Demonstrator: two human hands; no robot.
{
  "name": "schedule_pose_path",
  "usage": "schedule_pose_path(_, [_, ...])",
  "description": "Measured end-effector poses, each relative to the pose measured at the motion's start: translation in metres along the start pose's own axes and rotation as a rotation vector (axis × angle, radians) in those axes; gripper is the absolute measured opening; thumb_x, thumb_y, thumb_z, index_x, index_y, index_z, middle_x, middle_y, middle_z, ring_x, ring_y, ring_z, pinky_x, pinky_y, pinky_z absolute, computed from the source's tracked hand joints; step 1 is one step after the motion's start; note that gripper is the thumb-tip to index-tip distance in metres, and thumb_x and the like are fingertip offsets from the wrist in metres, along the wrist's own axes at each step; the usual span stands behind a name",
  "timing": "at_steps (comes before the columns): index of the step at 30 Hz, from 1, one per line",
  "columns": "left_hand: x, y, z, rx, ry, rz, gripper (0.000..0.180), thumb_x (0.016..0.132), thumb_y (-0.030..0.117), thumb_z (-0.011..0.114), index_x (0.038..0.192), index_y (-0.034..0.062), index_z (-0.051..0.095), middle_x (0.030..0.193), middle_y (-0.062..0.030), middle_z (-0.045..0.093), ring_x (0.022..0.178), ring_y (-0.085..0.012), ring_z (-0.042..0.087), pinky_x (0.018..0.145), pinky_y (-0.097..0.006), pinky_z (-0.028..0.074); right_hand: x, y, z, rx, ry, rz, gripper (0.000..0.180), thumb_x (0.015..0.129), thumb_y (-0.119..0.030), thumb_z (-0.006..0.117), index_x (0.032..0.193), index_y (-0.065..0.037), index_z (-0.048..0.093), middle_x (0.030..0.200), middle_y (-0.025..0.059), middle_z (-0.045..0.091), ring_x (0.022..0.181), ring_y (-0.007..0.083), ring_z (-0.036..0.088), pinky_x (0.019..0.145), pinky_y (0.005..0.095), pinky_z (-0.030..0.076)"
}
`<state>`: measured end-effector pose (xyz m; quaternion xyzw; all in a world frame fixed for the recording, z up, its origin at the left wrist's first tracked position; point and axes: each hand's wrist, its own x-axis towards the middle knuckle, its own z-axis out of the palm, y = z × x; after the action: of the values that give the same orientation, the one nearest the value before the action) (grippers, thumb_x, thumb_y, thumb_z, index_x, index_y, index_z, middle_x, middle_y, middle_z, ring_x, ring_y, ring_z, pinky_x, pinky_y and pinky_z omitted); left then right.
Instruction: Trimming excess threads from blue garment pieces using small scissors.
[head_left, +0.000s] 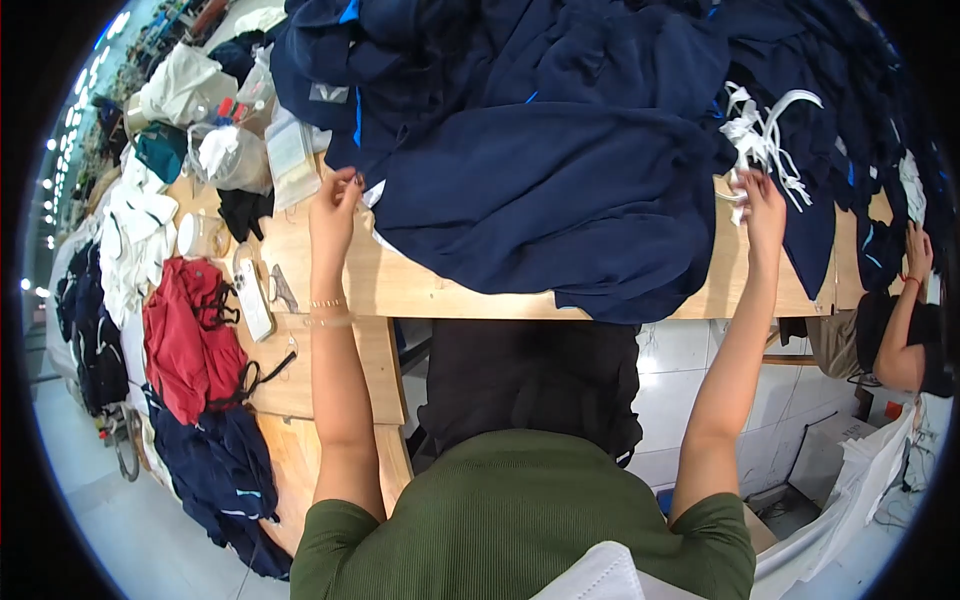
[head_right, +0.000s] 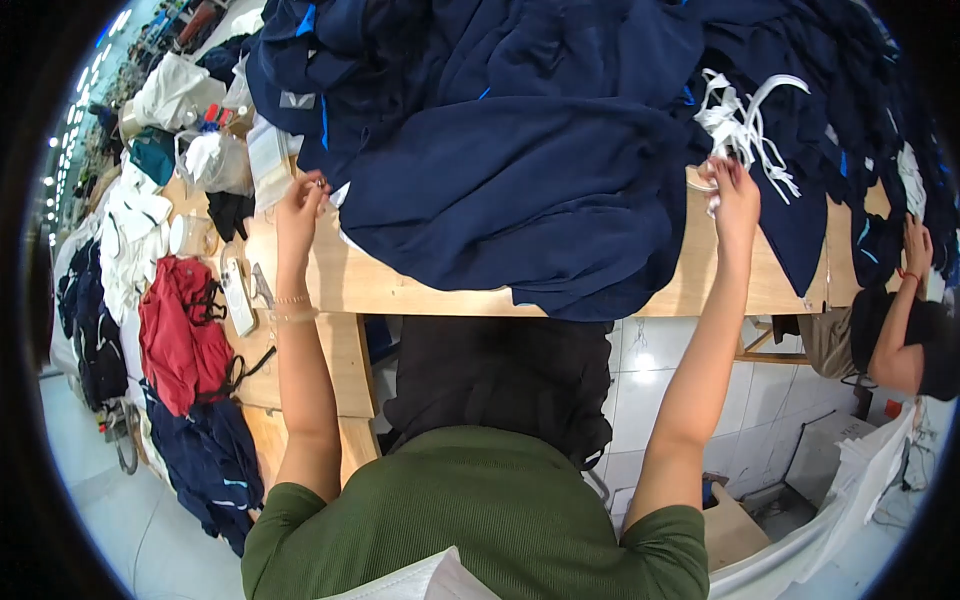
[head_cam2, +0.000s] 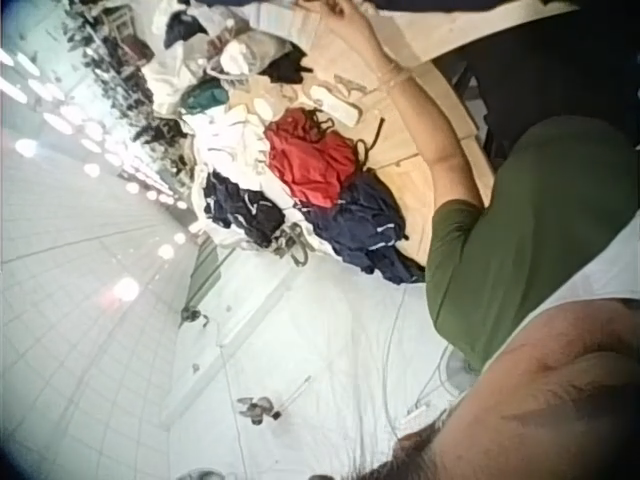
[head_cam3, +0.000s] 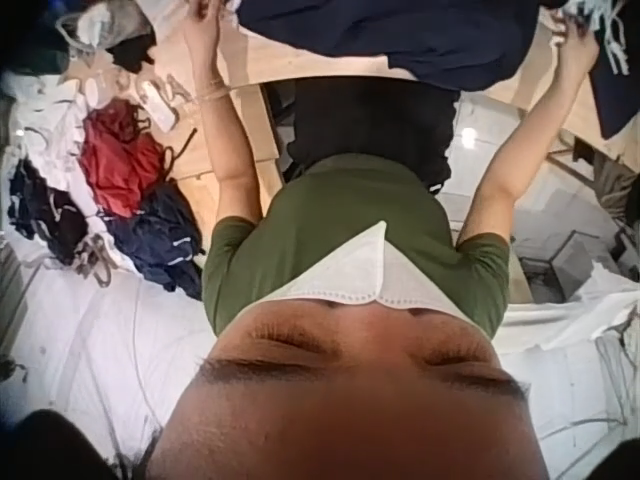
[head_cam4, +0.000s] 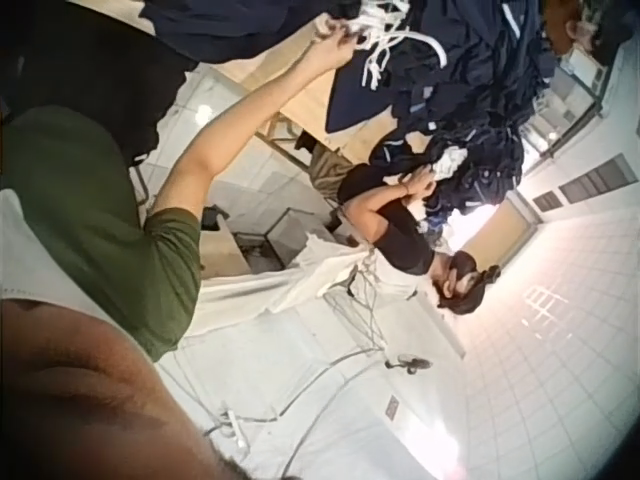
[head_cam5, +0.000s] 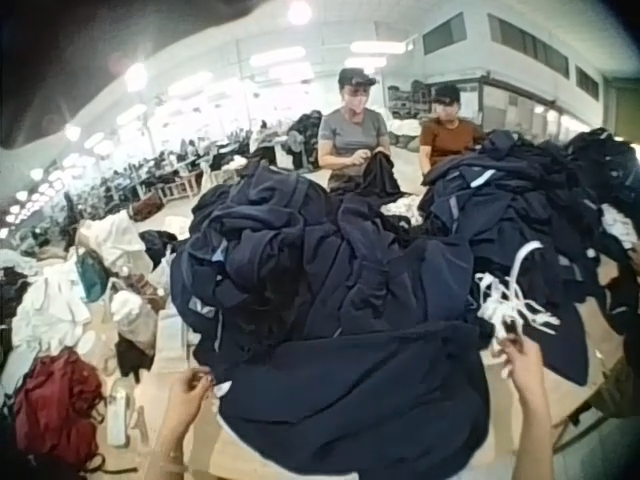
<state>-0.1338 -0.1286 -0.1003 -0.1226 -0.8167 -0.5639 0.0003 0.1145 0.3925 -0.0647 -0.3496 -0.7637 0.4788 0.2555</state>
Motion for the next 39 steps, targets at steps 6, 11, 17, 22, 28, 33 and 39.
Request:
schedule_pose_path(6, [-0.063, 0.002, 0.011, 0.116, -0.083, -0.15, 0.023, 0.09, 0.009, 0.064, 0.11, -0.0025, 0.063, 0.094, -0.0062, 0.066, 0.081, -0.0095, 0.059, 0.069, -0.023, 0.047, -0.094, 0.002, -0.014, 0.159, -0.139, 0.291, 0.023, 0.098, -0.019, 0.05, 0.103, -0.003, 0.065, 0.076, -0.0023, 0.059, 0.06, 0.0035, 0.045, 0.051, 0.0191, 0.032])
schedule_pose_path(11, [-0.049, -0.004, 0.018, 0.239, -0.051, -0.026, 0.022, 0.086, 0.006, 0.068, 0.106, -0.0011, 0.065, 0.09, -0.0024, 0.06, 0.077, -0.0101, 0.056, 0.071, -0.022, 0.046, -0.102, -0.012, 0.006, 0.203, -0.252, 0.316, 0.024, 0.096, -0.02, 0.051, 0.104, -0.003, 0.066, 0.078, -0.0023, 0.061, 0.065, 0.0051, 0.043, 0.06, 0.0204, 0.032])
schedule_pose_path(17, [-0.044, 0.018, 0.034, 0.085, 0.112, 0.103, 0.013, 0.095, 0.009, 0.058, 0.096, -0.0031, 0.063, 0.085, -0.001, 0.061, 0.081, -0.0067, 0.053, 0.074, -0.021, 0.043, -0.108, -0.035, 0.01, 0.273, -0.149, 0.356, 0.025, 0.096, -0.026, 0.056, 0.102, -0.005, 0.068, 0.092, -0.0019, 0.065, 0.077, 0.0055, 0.05, 0.069, 0.0227, 0.035])
schedule_pose_path(22, [-0.049, 0.037, 0.019, -0.196, 0.347, 0.164, 0.015, 0.098, 0.011, 0.054, 0.105, -0.0001, 0.06, 0.094, -0.0023, 0.062, 0.079, -0.0045, 0.052, 0.072, -0.017, 0.041, -0.108, -0.039, 0.025, 0.397, -0.136, 0.28, 0.02, 0.093, -0.025, 0.06, 0.094, -0.006, 0.065, 0.082, -0.0061, 0.058, 0.073, 0.003, 0.048, 0.068, 0.0195, 0.036])
schedule_pose_path(28, [-0.061, 0.019, -0.003, -0.519, 0.262, -0.382, 0.029, 0.101, 0.024, 0.048, 0.114, 0.0012, 0.059, 0.102, -0.0059, 0.065, 0.085, -0.0103, 0.063, 0.069, -0.023, 0.052, -0.109, -0.047, 0.025, 0.362, -0.245, 0.523, 0.027, 0.095, -0.033, 0.058, 0.087, -0.008, 0.063, 0.069, -0.0085, 0.051, 0.065, 0.0017, 0.041, 0.06, 0.0176, 0.032])
schedule_pose_path(33, [-0.09, 0.015, -0.006, -0.577, -0.14, -0.699, 0.031, 0.098, 0.023, 0.053, 0.115, -0.0025, 0.056, 0.106, -0.0083, 0.064, 0.092, -0.0147, 0.063, 0.081, -0.029, 0.053, -0.117, -0.047, 0.025, 0.189, -0.377, 0.399, 0.028, 0.095, -0.028, 0.06, 0.092, -0.001, 0.068, 0.085, -0.0029, 0.063, 0.076, 0.0039, 0.052, 0.073, 0.0191, 0.04])
schedule_pose_path(39, [-0.087, 0.026, -0.041, -0.81, 0.26, -0.388, 0.033, 0.095, 0.019, 0.057, 0.121, -0.001, 0.057, 0.118, -0.0096, 0.062, 0.107, -0.0191, 0.06, 0.096, -0.034, 0.046, -0.106, -0.043, 0.014, 0.876, 0.07, 0.17, 0.011, 0.091, -0.014, 0.065, 0.098, -0.007, 0.059, 0.088, -0.0007, 0.062, 0.081, 0.0082, 0.058, 0.075, 0.0224, 0.046])
